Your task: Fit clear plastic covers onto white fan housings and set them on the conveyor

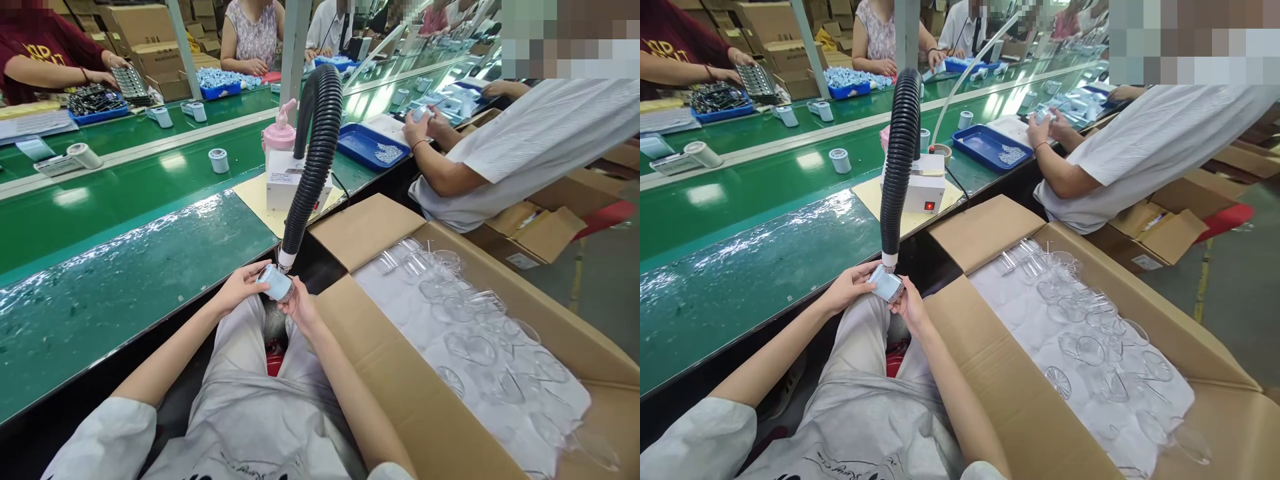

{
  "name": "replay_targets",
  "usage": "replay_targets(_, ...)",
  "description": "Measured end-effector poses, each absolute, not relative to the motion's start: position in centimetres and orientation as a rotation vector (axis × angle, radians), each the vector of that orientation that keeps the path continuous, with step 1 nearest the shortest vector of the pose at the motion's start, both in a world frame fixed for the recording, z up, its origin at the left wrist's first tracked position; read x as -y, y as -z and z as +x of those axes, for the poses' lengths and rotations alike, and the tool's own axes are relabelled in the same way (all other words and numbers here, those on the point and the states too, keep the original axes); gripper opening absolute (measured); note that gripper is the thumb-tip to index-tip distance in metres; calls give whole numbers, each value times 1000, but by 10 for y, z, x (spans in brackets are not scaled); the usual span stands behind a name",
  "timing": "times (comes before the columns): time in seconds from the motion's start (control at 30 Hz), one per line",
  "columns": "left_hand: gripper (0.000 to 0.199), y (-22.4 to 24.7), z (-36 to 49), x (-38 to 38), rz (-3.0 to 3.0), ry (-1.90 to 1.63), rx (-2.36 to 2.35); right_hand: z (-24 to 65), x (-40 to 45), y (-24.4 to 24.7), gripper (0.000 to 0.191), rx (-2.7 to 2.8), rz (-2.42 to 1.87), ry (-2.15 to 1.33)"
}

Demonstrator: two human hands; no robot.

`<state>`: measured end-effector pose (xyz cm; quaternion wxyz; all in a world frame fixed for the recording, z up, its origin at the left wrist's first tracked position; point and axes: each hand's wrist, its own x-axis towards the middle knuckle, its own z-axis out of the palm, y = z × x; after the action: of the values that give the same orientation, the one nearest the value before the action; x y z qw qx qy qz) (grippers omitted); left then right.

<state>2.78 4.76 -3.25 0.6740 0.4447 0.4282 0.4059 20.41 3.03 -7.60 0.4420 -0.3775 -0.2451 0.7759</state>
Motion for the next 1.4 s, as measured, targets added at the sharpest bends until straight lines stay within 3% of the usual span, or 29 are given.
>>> replay_targets(0.4,81,29,19,-41,1055,-902,-936,204,-24,78,53,816,-902,-1855)
replay_targets(0.57,73,23,8,-20,1210,-849,-770,219,-1,63,50,960,-871,-1680)
replay_targets(0.77,71,3,0,15,1469,-671,-760,250,32,34,38,1718,-829,-1172)
replay_targets(0.93,70,-9,-1,31,1669,-665,-737,259,46,21,42,1902,-756,-920)
replay_targets(1.1,71,-14,-2,37,1811,-689,-701,260,53,12,43,1885,-802,-981)
replay_targets(1.4,76,-19,-1,47,1891,-709,-676,258,62,0,46,1572,-961,-1493)
